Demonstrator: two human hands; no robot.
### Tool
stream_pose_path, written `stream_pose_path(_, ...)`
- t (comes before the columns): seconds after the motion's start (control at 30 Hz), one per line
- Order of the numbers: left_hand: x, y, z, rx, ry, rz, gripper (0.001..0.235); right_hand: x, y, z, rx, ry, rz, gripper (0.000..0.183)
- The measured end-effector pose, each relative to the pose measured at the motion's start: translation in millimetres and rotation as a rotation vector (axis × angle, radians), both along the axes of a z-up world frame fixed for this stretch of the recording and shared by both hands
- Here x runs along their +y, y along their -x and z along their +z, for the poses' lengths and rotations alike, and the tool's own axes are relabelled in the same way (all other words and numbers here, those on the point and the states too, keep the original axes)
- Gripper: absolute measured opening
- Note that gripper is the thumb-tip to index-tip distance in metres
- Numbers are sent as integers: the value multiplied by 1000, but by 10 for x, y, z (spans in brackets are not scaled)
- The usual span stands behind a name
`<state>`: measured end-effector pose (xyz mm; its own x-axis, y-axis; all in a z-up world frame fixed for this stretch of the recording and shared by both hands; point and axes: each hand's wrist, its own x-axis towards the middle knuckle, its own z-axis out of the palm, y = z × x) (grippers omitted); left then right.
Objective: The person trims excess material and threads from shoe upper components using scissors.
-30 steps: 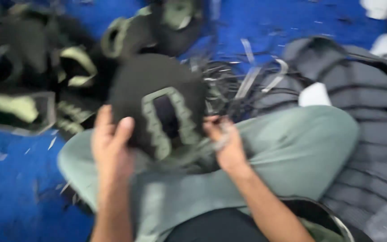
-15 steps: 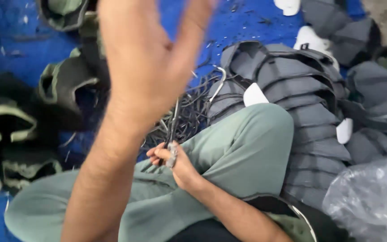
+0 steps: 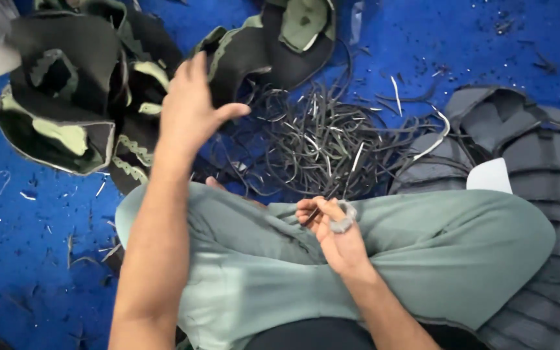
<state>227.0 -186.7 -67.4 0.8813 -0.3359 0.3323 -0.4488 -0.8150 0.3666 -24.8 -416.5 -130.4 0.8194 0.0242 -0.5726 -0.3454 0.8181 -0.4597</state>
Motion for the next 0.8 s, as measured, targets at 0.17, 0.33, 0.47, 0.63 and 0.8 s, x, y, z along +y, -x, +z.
stream_pose_path(0.17, -239, -172, -559, 351, -373, 317, 109, -57, 56, -238, 47, 72, 40, 17)
stream_pose_path(0.33, 209, -379, -44, 17, -182, 473, 24, -58, 47, -216, 36, 81, 48, 18)
stream_pose_path(0.47, 600, 20, 399, -184, 280, 453, 27, -7, 12, -47, -4, 84, 57, 18)
stream_pose_path(0.63, 483, 430, 677, -122, 924, 138, 24, 67, -9, 174, -123, 116, 180, 21)
stream_pose_path(0.8, -55, 914, 1500, -24, 1285, -79, 22, 210, -7, 232, -273, 152, 350, 26)
